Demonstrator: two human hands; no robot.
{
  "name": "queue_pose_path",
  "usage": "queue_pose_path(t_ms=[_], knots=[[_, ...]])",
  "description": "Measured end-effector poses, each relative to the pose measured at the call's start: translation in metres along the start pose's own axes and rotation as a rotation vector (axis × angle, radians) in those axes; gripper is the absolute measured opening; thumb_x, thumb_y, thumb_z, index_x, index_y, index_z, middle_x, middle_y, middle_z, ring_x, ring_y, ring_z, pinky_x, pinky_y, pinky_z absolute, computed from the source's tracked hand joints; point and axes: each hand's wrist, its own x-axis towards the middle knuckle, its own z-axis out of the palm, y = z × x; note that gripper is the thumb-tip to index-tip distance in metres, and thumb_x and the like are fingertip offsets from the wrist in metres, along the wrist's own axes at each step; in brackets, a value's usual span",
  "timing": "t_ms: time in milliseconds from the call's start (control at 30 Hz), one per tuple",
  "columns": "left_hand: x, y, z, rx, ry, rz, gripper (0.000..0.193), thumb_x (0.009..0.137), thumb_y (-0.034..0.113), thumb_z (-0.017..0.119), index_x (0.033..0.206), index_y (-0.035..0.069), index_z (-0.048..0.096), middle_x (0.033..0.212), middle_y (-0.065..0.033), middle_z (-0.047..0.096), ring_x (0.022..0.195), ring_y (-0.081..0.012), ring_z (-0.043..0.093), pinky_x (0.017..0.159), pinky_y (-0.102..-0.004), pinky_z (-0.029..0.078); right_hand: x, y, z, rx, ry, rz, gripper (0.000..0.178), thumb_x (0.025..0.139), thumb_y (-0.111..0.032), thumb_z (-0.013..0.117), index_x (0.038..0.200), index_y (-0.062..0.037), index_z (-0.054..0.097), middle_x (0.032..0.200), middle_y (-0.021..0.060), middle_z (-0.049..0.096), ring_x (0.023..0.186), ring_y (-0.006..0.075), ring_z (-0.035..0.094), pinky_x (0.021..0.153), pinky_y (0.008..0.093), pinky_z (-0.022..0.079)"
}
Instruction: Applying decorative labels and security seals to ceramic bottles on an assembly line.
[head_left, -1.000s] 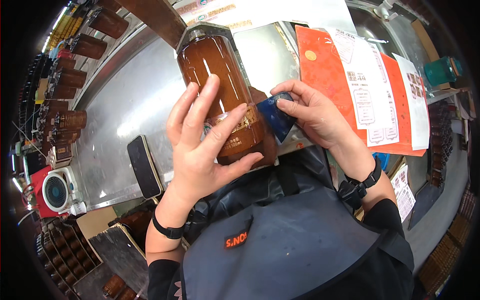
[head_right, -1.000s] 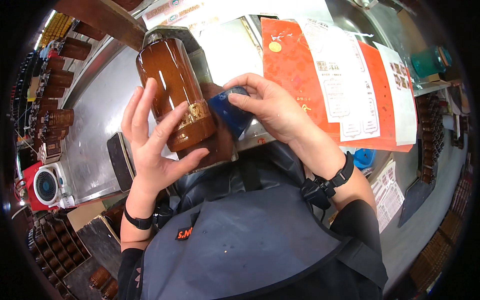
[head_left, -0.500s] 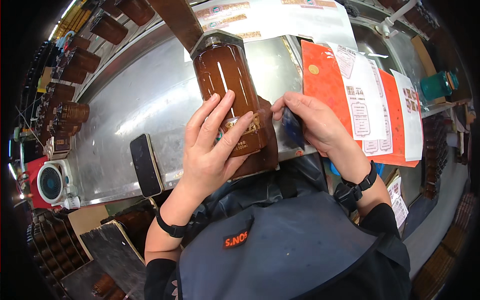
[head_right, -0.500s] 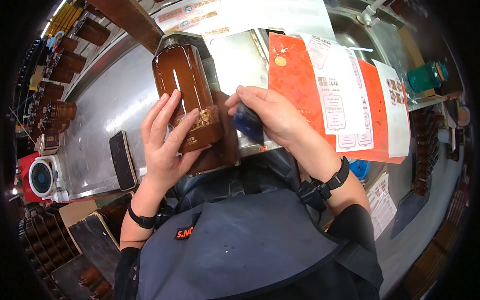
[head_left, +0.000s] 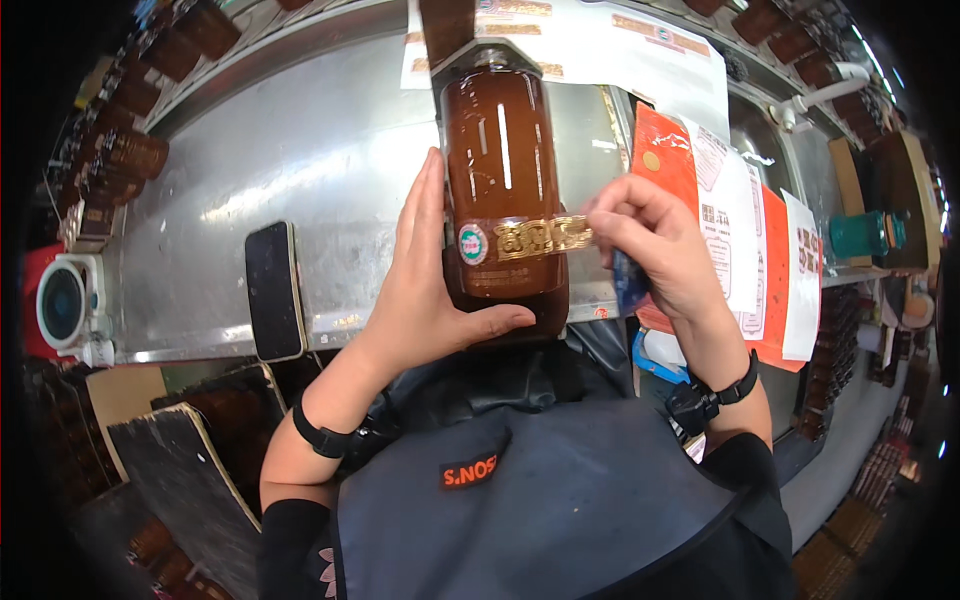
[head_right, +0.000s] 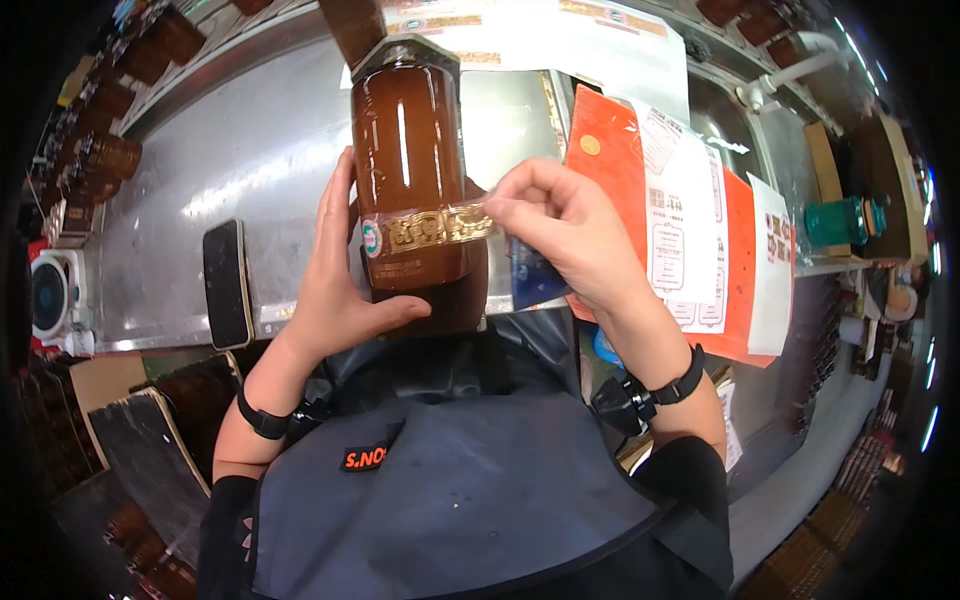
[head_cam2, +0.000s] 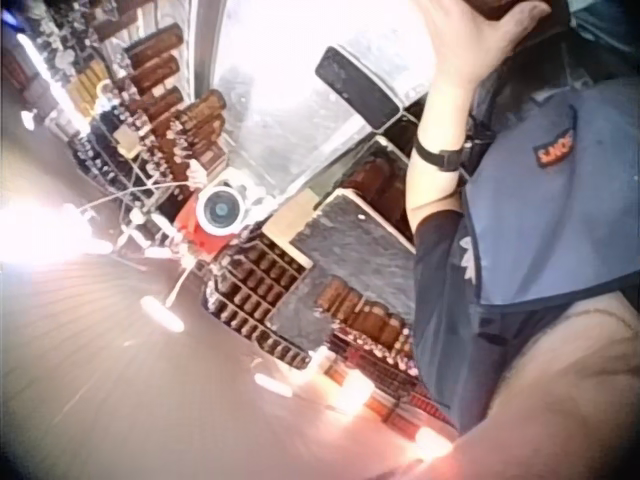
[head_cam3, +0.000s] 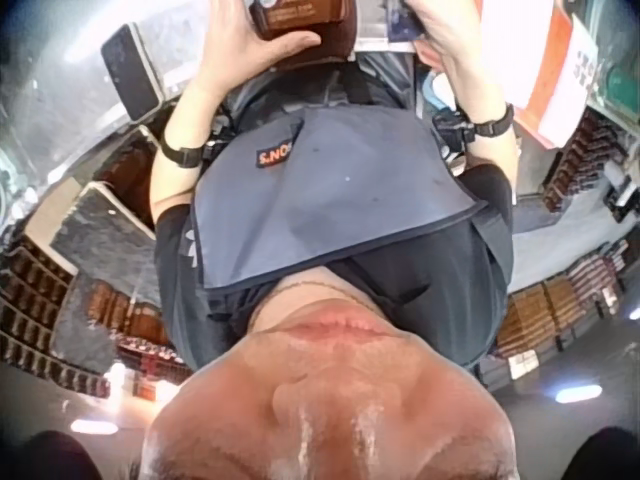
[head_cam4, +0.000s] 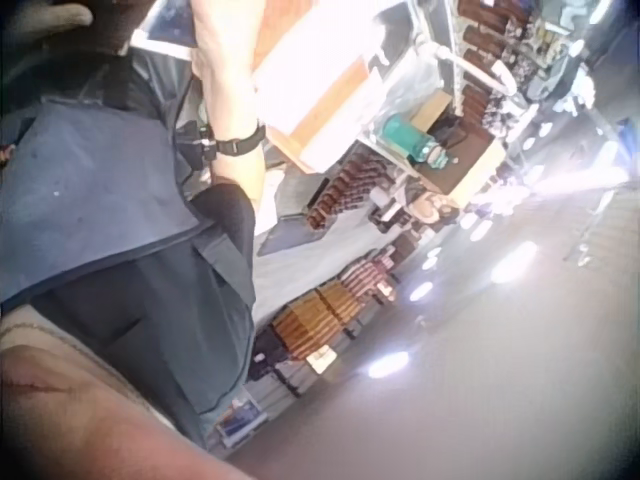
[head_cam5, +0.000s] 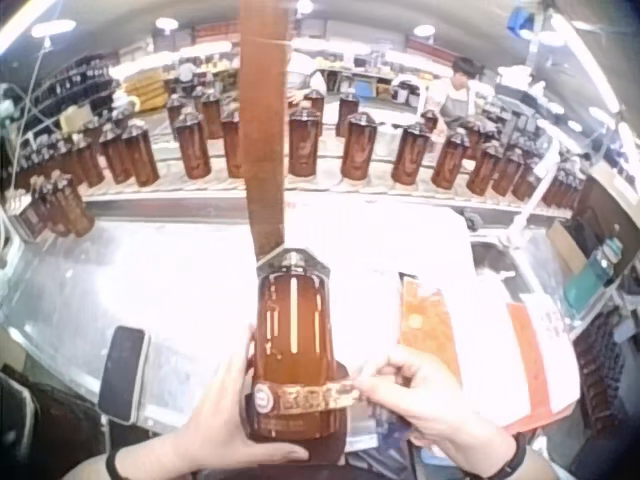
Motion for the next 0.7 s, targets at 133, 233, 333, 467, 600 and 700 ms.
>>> queue_pose_path(t_ms=[133,233,333,467,600,700], knots=[[0.002,-0.009,0.007,-0.515,0.018,-0.213,0.103,0.080,0.032,0.076,0.148,-0.006,0.010,0.148,-0.0275,0.027,0.137,-0.0343,0.034,0.111,-0.0406,0.031,-0.012,-0.020,0.005,-0.026,-0.019,0.000,0.008,0.089,-0.009,0.064,0.090,-0.0035,0.060,0.078,-0.0020,0.061,0.069,0.0031,0.054,0.063,0.0184,0.043],[0.007,-0.008,0.012,-0.511,0.087,-0.232,0.088,0.088,0.029,0.069,0.145,-0.011,0.016,0.141,-0.0275,0.038,0.130,-0.0319,0.044,0.107,-0.0369,0.036,-0.018,-0.035,0.019,-0.099,-0.012,-0.040,0.009,0.089,-0.006,0.064,0.096,-0.0032,0.058,0.078,-0.0015,0.061,0.068,0.0031,0.055,0.059,0.0184,0.043],[0.013,0.000,0.013,-0.510,0.106,-0.236,0.088,0.087,0.029,0.070,0.144,-0.014,0.018,0.139,-0.0278,0.040,0.129,-0.0319,0.045,0.106,-0.0355,0.037,-0.022,-0.043,0.026,-0.075,0.008,-0.071,0.017,0.088,-0.001,0.063,0.103,-0.0026,0.056,0.082,-0.0002,0.062,0.067,0.0035,0.055,0.056,0.0181,0.043],[0.011,0.001,0.009,-0.480,0.045,-0.204,0.079,0.092,0.012,0.063,0.148,-0.010,0.011,0.143,-0.0189,0.038,0.130,-0.0218,0.042,0.107,-0.0336,0.035,-0.022,-0.038,0.018,-0.105,0.023,-0.119,0.019,0.088,-0.001,0.062,0.105,-0.0025,0.056,0.084,0.0002,0.062,0.069,0.0043,0.056,0.060,0.0185,0.044],[0.010,0.000,0.010,-0.507,0.038,-0.202,0.080,0.091,0.010,0.064,0.148,-0.010,0.011,0.143,-0.0185,0.038,0.130,-0.0215,0.042,0.108,-0.0337,0.035,-0.018,-0.020,0.008,-0.084,0.057,-0.059,0.019,0.088,-0.002,0.063,0.106,-0.0032,0.056,0.085,-0.0003,0.062,0.073,0.0043,0.055,0.065,0.0188,0.043],[0.012,0.004,0.011,-0.604,0.043,-0.189,0.080,0.090,0.006,0.064,0.148,-0.009,0.011,0.144,-0.0184,0.038,0.130,-0.0214,0.041,0.108,-0.0338,0.034,-0.016,-0.010,0.005,-0.063,0.084,-0.021,0.019,0.088,-0.003,0.064,0.106,-0.0037,0.056,0.085,-0.0008,0.062,0.074,0.0038,0.054,0.067,0.0188,0.042]])
